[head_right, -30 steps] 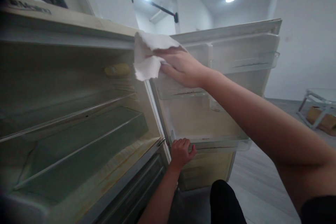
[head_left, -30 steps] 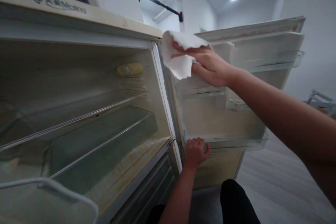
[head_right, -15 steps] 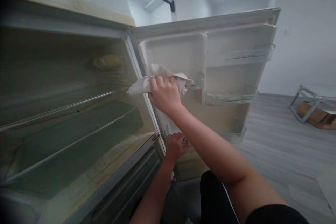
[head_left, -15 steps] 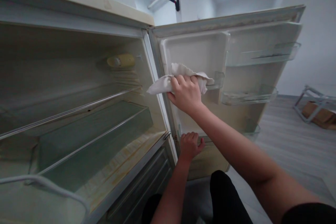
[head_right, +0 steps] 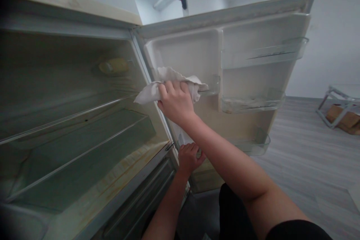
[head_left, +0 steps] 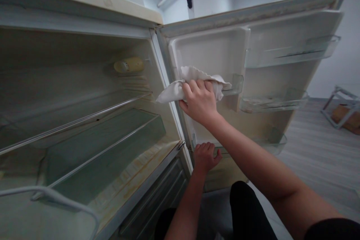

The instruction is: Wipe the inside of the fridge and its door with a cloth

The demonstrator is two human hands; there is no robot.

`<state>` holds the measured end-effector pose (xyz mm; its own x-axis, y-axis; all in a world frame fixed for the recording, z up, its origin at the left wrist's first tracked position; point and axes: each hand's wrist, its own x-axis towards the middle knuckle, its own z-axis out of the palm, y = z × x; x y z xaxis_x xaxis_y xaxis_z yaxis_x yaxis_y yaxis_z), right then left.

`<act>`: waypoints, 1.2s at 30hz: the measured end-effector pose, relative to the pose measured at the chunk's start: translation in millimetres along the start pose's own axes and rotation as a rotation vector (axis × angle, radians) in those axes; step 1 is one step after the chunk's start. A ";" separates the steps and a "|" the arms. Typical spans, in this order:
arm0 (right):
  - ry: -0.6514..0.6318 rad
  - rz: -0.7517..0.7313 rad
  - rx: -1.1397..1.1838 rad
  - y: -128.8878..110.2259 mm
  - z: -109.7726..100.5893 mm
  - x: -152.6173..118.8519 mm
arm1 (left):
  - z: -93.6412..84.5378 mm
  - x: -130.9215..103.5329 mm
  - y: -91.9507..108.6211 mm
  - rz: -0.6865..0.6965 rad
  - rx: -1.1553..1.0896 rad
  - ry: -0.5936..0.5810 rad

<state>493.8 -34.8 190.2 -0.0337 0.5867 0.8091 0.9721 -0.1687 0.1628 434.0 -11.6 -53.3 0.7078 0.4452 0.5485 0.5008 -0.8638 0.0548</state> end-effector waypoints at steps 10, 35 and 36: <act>0.093 0.030 0.018 -2.7 11.7 -0.4 | 4.3 -1.0 -1.0 0.097 0.094 0.265; 0.122 0.010 0.018 -1.6 14.2 -2.2 | 2.2 -0.8 -0.4 0.124 0.099 0.332; 0.113 -0.005 0.017 0.1 13.6 -2.4 | 1.8 -0.7 -0.4 0.124 0.105 0.332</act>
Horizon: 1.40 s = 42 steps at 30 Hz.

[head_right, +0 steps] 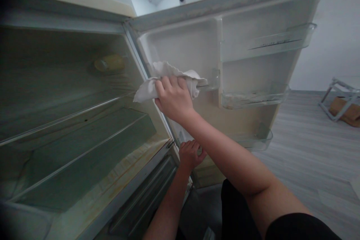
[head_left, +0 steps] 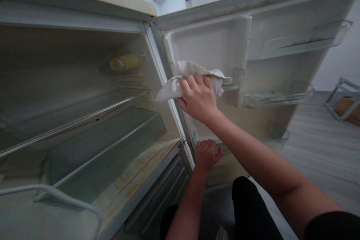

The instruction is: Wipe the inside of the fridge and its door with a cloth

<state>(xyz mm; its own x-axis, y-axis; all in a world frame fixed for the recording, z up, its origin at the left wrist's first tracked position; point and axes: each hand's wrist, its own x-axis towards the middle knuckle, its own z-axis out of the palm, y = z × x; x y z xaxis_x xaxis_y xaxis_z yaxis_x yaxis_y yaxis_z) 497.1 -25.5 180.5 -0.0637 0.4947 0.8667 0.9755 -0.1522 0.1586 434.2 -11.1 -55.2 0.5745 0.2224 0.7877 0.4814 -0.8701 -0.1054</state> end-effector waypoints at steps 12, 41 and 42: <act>-0.093 -0.094 -0.091 91.2 -28.3 -26.1 | -0.8 2.5 0.9 -0.001 -0.035 -0.046; -0.003 0.055 0.082 -6.5 -6.6 -7.9 | -8.8 -5.7 -6.5 -0.018 -0.050 -0.051; -0.005 0.050 0.083 -6.6 -7.2 -8.2 | -9.6 -6.0 -7.6 -0.010 -0.051 -0.050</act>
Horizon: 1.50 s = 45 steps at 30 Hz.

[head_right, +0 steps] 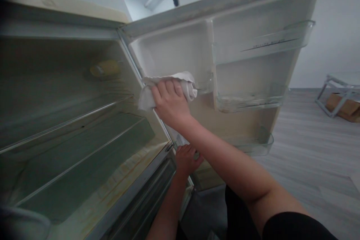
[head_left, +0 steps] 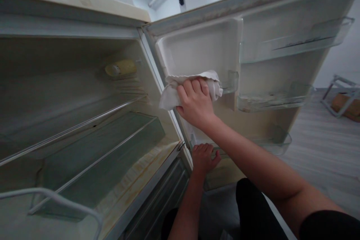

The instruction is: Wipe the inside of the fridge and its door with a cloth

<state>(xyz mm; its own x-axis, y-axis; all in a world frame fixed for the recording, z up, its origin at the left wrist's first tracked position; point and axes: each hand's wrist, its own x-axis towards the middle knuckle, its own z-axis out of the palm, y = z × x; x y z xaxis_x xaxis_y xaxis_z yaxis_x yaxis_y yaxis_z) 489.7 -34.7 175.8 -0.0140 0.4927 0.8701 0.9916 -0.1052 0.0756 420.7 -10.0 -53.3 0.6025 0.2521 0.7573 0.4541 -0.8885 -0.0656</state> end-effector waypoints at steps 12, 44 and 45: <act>0.059 0.025 0.010 -6.5 3.8 -1.2 | -3.9 0.2 -3.3 0.013 -0.020 -0.010; 0.147 0.002 -0.069 -4.5 7.1 -2.5 | -0.5 1.1 -1.8 0.038 -0.032 0.109; 0.138 0.006 -0.053 -4.6 7.7 -2.3 | -0.4 1.1 -2.0 0.040 -0.033 0.103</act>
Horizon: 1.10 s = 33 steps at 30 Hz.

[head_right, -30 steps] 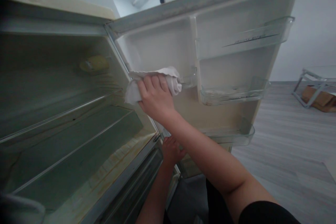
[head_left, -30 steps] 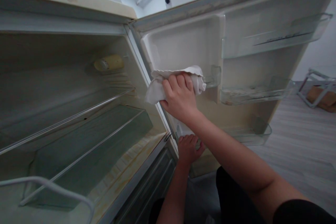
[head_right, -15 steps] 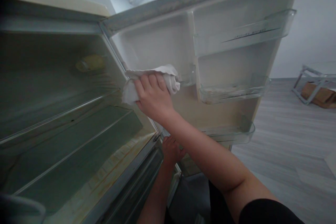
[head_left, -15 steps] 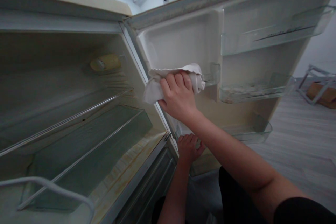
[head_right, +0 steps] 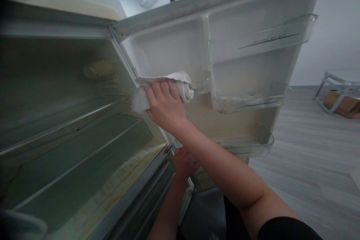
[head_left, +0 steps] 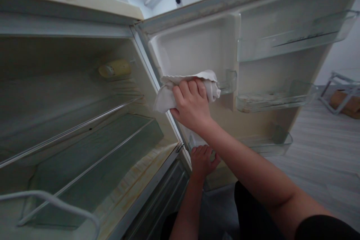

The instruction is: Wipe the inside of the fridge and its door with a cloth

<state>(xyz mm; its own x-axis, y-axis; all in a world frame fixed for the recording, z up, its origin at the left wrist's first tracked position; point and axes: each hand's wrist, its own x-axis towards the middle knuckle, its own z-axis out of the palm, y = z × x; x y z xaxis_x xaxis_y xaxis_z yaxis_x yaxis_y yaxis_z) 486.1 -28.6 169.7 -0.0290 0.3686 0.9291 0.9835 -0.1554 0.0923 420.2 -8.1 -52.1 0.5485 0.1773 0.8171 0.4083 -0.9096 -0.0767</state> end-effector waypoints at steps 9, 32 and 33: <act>-0.054 -0.048 0.065 8.4 9.2 -4.1 | 0.5 -1.4 -0.4 0.019 0.013 0.021; -0.162 0.171 -0.022 95.8 3.6 2.8 | 46.1 35.9 27.9 -0.134 0.133 -0.163; -0.169 0.169 -0.016 86.1 2.4 3.7 | 45.3 34.7 26.6 -0.127 0.136 -0.154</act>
<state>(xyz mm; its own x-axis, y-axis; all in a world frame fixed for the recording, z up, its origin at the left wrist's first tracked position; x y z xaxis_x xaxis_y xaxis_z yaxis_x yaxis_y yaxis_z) 571.1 -38.5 180.3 0.1676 0.4840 0.8589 0.9689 -0.2420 -0.0527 483.2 -9.1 -51.6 0.5870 0.3516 0.7293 0.5701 -0.8190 -0.0641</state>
